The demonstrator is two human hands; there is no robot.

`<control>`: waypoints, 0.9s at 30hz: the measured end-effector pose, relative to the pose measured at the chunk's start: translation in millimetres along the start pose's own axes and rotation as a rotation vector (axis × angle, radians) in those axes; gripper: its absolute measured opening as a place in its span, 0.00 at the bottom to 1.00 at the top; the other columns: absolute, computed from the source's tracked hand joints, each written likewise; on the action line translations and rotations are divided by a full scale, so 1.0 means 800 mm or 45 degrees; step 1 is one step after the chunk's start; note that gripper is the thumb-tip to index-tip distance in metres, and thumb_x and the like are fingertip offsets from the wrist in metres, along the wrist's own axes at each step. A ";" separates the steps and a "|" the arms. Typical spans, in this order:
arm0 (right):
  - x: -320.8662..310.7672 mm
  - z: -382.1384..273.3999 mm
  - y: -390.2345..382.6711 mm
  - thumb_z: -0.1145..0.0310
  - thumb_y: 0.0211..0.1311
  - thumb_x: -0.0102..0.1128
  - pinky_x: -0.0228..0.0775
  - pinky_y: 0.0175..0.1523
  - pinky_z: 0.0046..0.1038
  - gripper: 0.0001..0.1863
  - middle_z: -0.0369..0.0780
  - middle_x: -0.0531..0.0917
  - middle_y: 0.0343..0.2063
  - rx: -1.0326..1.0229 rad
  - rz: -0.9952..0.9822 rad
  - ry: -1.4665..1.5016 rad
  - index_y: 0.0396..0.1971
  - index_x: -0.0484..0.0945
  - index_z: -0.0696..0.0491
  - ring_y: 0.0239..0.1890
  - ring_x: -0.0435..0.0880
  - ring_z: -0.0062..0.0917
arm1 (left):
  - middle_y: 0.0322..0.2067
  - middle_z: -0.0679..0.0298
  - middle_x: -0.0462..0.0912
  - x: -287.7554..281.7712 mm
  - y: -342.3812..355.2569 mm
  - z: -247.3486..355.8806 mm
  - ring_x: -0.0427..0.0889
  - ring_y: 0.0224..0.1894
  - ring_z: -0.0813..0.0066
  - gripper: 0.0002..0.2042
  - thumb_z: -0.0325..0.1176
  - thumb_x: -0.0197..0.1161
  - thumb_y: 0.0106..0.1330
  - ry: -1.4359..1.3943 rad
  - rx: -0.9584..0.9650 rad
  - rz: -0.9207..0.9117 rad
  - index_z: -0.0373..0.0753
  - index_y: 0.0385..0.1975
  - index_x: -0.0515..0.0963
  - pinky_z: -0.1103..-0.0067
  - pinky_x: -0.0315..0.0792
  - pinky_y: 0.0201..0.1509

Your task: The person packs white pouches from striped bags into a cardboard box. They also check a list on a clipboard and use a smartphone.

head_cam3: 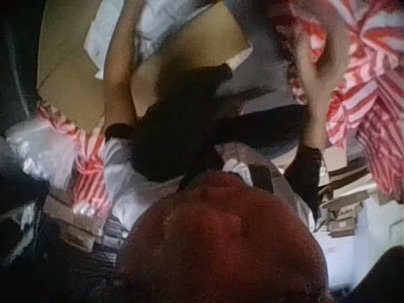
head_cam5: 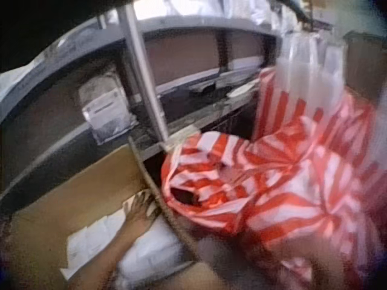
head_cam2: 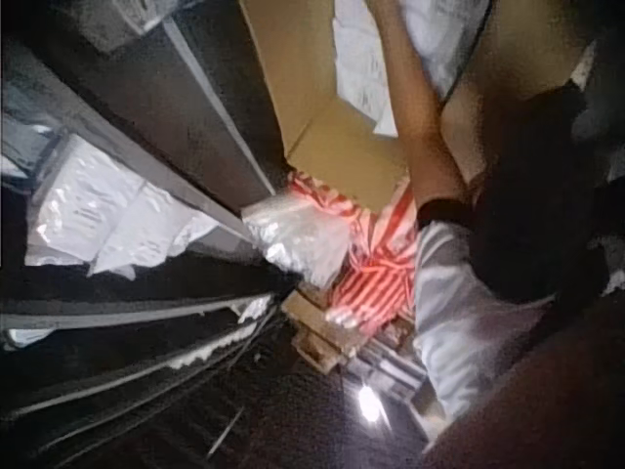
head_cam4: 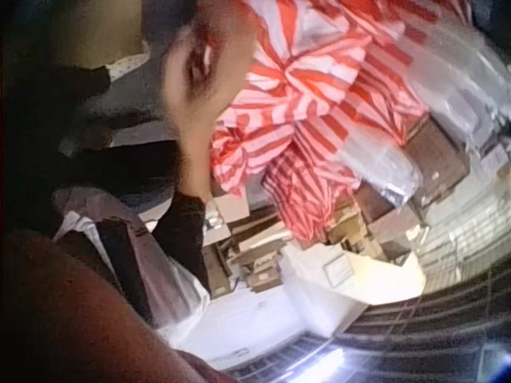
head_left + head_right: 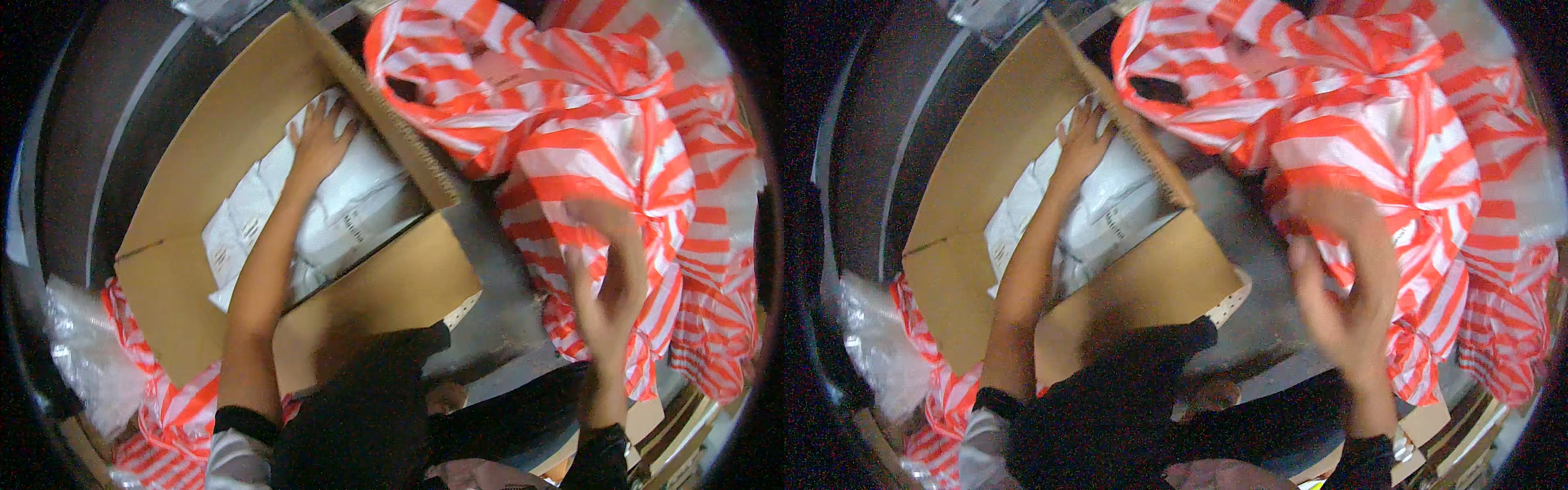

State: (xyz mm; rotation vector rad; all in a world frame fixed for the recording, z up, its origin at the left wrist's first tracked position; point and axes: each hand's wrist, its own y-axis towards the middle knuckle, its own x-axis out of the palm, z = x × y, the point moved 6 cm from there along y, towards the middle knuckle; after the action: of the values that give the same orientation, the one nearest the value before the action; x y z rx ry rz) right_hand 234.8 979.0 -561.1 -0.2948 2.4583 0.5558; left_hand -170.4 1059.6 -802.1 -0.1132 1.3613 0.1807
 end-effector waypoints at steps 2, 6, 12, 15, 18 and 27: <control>-0.017 0.016 0.067 0.78 0.56 0.55 0.70 0.61 0.36 0.13 0.45 0.84 0.46 -0.202 -0.020 -0.079 0.42 0.80 0.61 0.52 0.82 0.38 | 0.77 0.54 0.51 -0.003 -0.002 0.001 0.46 0.79 0.52 0.34 0.62 0.49 0.71 -0.043 -0.034 -0.123 0.54 0.74 0.62 0.38 0.36 0.74; 0.030 0.092 0.177 0.80 0.59 0.50 0.75 0.54 0.39 0.15 0.46 0.85 0.42 -0.235 -0.528 -0.114 0.45 0.80 0.60 0.48 0.85 0.38 | 0.79 0.60 0.46 -0.003 0.002 0.025 0.40 0.80 0.56 0.34 0.56 0.52 0.72 0.019 -0.136 -0.144 0.49 0.75 0.59 0.38 0.34 0.74; 0.062 0.194 0.299 0.81 0.58 0.49 0.71 0.62 0.39 0.18 0.53 0.81 0.53 -0.311 -0.067 -0.661 0.48 0.80 0.59 0.56 0.80 0.46 | 0.78 0.57 0.48 0.009 0.001 0.025 0.40 0.80 0.55 0.34 0.59 0.49 0.73 -0.082 -0.111 -0.022 0.51 0.75 0.60 0.39 0.30 0.74; 0.036 0.154 0.307 0.77 0.59 0.54 0.76 0.55 0.41 0.17 0.56 0.82 0.51 -0.440 0.652 -0.513 0.49 0.80 0.56 0.53 0.81 0.51 | 0.78 0.57 0.48 0.002 -0.004 0.012 0.40 0.80 0.55 0.34 0.59 0.50 0.72 -0.081 -0.112 0.034 0.51 0.75 0.60 0.39 0.31 0.74; 0.097 0.193 0.322 0.76 0.59 0.55 0.78 0.51 0.41 0.18 0.53 0.85 0.46 -0.120 -0.008 -0.510 0.50 0.80 0.56 0.49 0.84 0.49 | 0.78 0.57 0.49 0.000 -0.005 0.012 0.40 0.80 0.55 0.34 0.59 0.51 0.72 -0.080 -0.109 0.048 0.51 0.74 0.60 0.39 0.31 0.73; 0.250 0.364 0.241 0.58 0.59 0.59 0.78 0.49 0.40 0.19 0.46 0.88 0.41 0.727 -0.516 -1.029 0.40 0.85 0.58 0.39 0.86 0.38 | 0.77 0.56 0.50 0.010 0.000 0.021 0.41 0.80 0.54 0.34 0.60 0.51 0.72 -0.097 -0.062 0.095 0.52 0.74 0.62 0.38 0.31 0.73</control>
State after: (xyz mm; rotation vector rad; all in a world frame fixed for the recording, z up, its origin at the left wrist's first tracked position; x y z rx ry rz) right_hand 158.1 1266.2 -832.6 -0.2527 1.6074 -0.1942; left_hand -152.5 1063.1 -806.2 -0.0955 1.2862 0.2786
